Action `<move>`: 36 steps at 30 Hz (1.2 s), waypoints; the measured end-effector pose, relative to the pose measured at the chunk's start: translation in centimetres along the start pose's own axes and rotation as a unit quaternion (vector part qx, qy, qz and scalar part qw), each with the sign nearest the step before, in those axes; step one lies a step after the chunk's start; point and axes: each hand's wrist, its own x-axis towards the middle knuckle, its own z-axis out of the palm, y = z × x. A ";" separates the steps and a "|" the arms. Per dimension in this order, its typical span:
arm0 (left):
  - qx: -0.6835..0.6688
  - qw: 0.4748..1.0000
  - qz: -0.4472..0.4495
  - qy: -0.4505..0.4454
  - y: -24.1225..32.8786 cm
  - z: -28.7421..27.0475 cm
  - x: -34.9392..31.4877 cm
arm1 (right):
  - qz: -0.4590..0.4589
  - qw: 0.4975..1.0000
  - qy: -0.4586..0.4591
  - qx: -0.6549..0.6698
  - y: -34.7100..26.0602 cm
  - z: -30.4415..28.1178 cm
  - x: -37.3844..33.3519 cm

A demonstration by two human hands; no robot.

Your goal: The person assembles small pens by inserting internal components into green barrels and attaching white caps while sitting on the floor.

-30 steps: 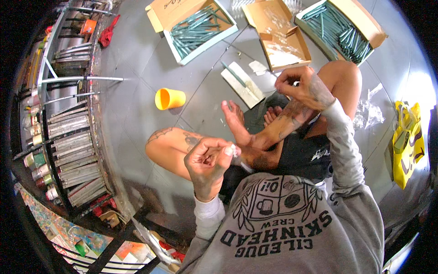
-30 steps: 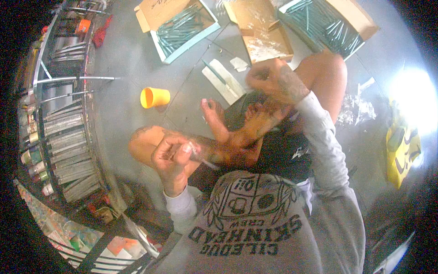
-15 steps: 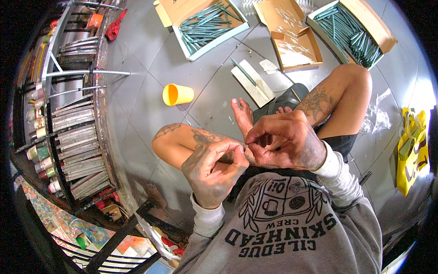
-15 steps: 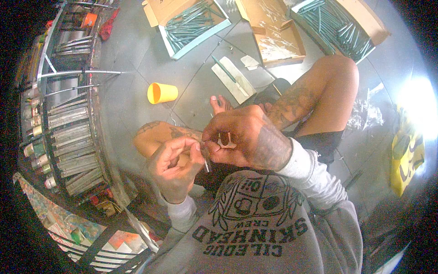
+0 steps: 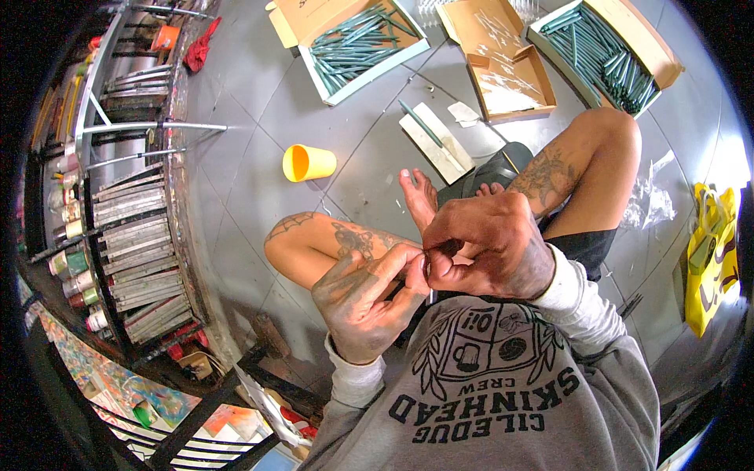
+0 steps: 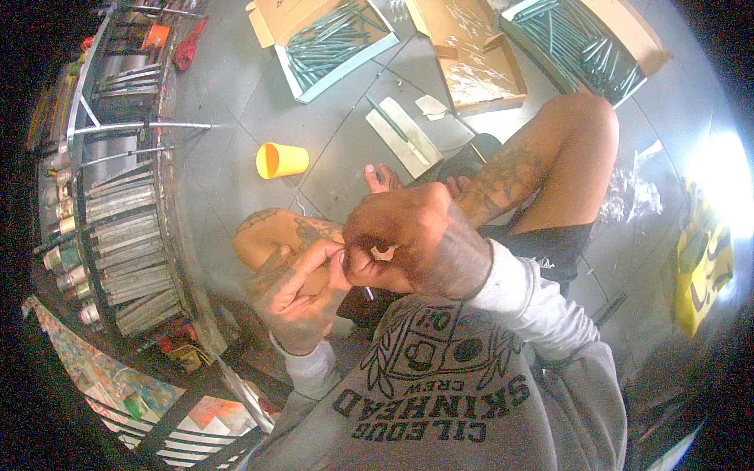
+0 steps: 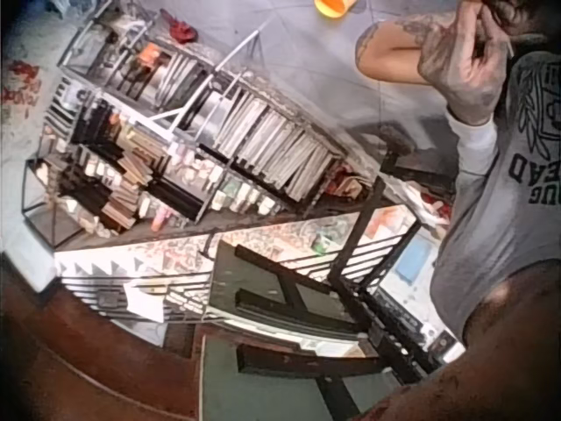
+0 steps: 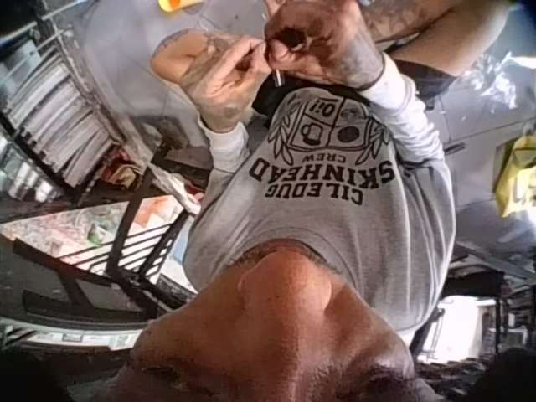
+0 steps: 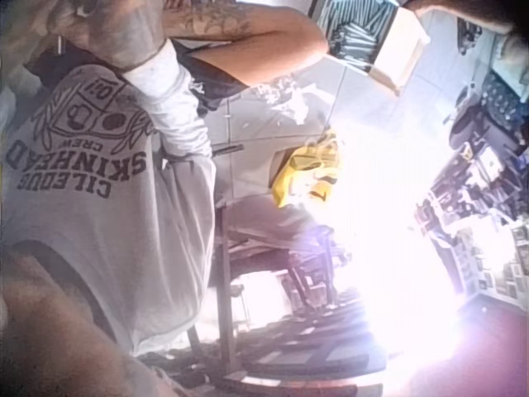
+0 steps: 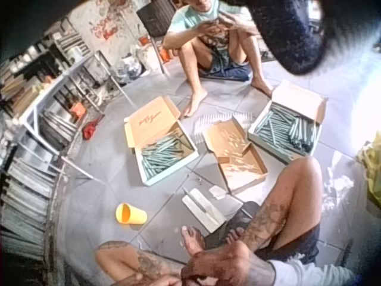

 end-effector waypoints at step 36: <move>-0.348 0.920 -0.173 0.048 -2.0 1.3 -1.4 | 0.226 0.891 -0.013 0.393 0.3 2.2 -2.0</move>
